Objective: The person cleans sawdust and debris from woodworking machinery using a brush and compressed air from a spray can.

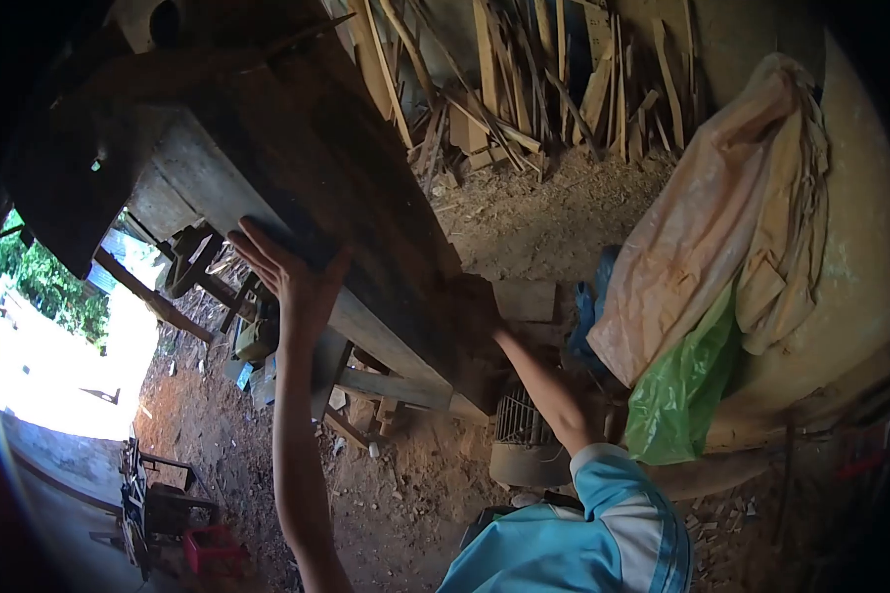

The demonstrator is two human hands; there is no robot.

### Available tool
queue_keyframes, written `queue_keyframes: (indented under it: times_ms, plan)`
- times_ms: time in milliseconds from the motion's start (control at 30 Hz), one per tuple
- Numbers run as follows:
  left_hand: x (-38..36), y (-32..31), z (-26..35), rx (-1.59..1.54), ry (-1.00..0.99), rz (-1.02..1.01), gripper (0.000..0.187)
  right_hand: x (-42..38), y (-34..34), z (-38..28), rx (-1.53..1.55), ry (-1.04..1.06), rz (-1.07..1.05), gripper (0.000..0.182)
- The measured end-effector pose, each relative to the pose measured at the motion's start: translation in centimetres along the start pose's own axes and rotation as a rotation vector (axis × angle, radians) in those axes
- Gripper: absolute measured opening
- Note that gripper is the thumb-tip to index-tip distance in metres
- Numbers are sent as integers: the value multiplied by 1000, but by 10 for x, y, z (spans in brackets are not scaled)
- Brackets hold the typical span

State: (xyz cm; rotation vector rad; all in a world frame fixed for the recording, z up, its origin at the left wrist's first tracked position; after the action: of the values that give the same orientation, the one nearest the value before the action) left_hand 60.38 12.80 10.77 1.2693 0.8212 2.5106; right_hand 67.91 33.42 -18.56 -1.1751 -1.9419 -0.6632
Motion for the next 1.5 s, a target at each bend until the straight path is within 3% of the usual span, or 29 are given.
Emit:
queue_keyframes:
  times_ms: [100,233,300,400,500,533,567,600,667,700,767,867,900,967,1000,1133,1233,1300,1333,1367,1400,1500]
  plan:
    - [-2,1,2,20,-5,14,122,55,-11,-36,-26,136,4,11]
    - [1,-3,-4,22,1,-19,121,174,18,-166,436,46,282,9]
    - [1,-4,-4,10,7,-40,120,206,9,-173,912,-105,405,13]
    - [-2,-2,2,51,29,-54,120,202,5,-168,1142,-242,329,19]
    - [-1,-1,3,73,31,-51,120,126,11,-102,757,-234,169,20]
    - [-1,-2,1,72,24,-41,120,85,11,-69,378,-31,72,21]
    - [-1,-2,0,70,20,-30,120,21,-6,21,528,-413,175,24]
    - [-1,-3,-1,65,2,-25,120,-5,9,16,13,-208,-55,26]
    - [-1,-3,-2,54,-38,-23,120,-34,7,3,-556,-57,-371,29]
    - [-2,-3,-4,63,4,-47,121,-41,-3,5,-608,-123,-458,30]
    - [0,-2,-2,73,79,-60,121,-8,-14,-8,-666,-26,-396,31]
    - [1,1,-1,68,38,-20,122,63,-13,-58,-587,219,-151,24]
    - [1,0,-2,74,43,-33,122,97,-3,-85,-533,184,-174,20]
    - [1,3,-1,82,65,-36,122,151,3,-96,620,-90,16,12]
    - [0,2,0,82,77,-41,122,173,17,-139,717,-81,78,12]
    - [-1,2,-1,77,42,-13,122,235,18,-195,724,179,154,21]
    - [-1,1,-3,69,50,-13,123,199,25,-205,79,474,83,21]
    - [0,0,-2,63,40,0,123,150,15,-163,294,339,66,24]
    - [-2,1,0,60,33,14,122,112,-2,-98,529,73,96,26]
    - [-2,1,1,59,26,23,122,84,10,-100,284,154,39,28]
    - [1,0,1,66,14,27,122,43,-4,-50,812,-265,76,30]
    - [-2,-3,0,50,29,-8,119,-61,18,20,25,-385,-263,32]
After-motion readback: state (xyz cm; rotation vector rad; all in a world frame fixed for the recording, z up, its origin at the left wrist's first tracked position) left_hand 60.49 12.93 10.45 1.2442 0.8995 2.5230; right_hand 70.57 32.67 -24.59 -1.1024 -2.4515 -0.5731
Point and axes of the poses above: each hand's wrist, its own x-axis towards the middle knuckle, its own y-axis out of the back of the hand, z = x × y, the point moved 7 cm from there along x, towards the middle knuckle, and after that the axes turned 14 degrees about y, right-handed, at the moved point
